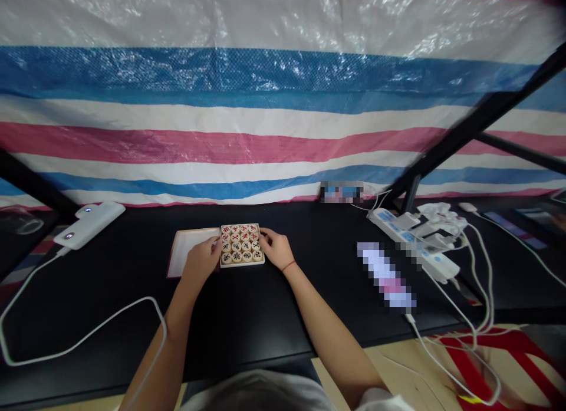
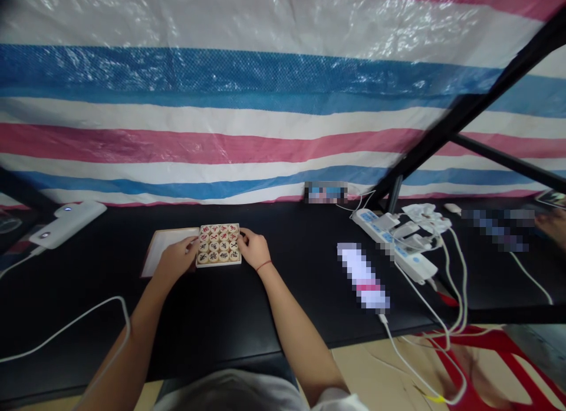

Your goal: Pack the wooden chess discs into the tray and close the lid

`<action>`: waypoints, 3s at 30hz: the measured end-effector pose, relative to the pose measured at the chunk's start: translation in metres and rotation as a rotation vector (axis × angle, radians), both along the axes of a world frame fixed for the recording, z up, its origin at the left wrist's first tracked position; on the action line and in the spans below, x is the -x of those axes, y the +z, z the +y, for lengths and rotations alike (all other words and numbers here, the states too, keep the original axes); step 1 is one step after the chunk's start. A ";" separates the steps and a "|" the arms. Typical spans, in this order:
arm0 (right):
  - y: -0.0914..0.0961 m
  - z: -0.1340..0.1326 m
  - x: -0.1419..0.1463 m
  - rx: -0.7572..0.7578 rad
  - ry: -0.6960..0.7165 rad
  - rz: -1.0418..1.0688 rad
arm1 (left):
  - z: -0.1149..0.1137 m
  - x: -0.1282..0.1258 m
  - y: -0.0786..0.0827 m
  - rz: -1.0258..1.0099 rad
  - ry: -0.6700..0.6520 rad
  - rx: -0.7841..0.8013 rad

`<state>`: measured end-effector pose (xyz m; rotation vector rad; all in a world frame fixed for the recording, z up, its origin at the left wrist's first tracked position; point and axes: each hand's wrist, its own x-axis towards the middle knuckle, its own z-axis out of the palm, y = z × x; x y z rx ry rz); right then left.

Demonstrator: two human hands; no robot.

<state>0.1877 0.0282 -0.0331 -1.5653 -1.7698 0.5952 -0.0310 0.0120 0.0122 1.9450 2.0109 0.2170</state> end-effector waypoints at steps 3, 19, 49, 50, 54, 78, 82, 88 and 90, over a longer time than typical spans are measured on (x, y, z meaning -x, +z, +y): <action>0.000 0.000 0.000 0.002 0.005 0.004 | 0.000 0.000 0.000 0.017 -0.003 0.003; 0.003 -0.004 0.007 0.010 0.003 0.027 | 0.002 0.008 -0.008 -0.005 0.019 -0.056; 0.001 -0.005 0.032 0.011 0.026 0.024 | 0.007 0.028 -0.011 -0.034 0.088 -0.098; 0.001 -0.005 0.032 0.013 0.025 0.021 | 0.008 0.026 -0.013 -0.040 0.088 -0.165; -0.001 -0.005 0.032 0.010 0.017 0.013 | 0.009 0.014 -0.017 -0.009 0.074 -0.338; 0.019 -0.018 0.041 -0.456 0.115 0.172 | 0.007 -0.012 -0.006 -0.515 0.005 -0.567; 0.023 -0.024 0.051 -0.572 0.233 0.180 | 0.002 -0.028 -0.012 -0.857 -0.055 -0.380; 0.005 0.003 0.022 -0.421 -0.032 0.174 | 0.008 -0.007 -0.009 -0.653 0.061 -0.434; -0.003 0.017 0.004 -0.348 -0.150 0.067 | 0.011 0.010 -0.008 -0.424 0.123 -0.515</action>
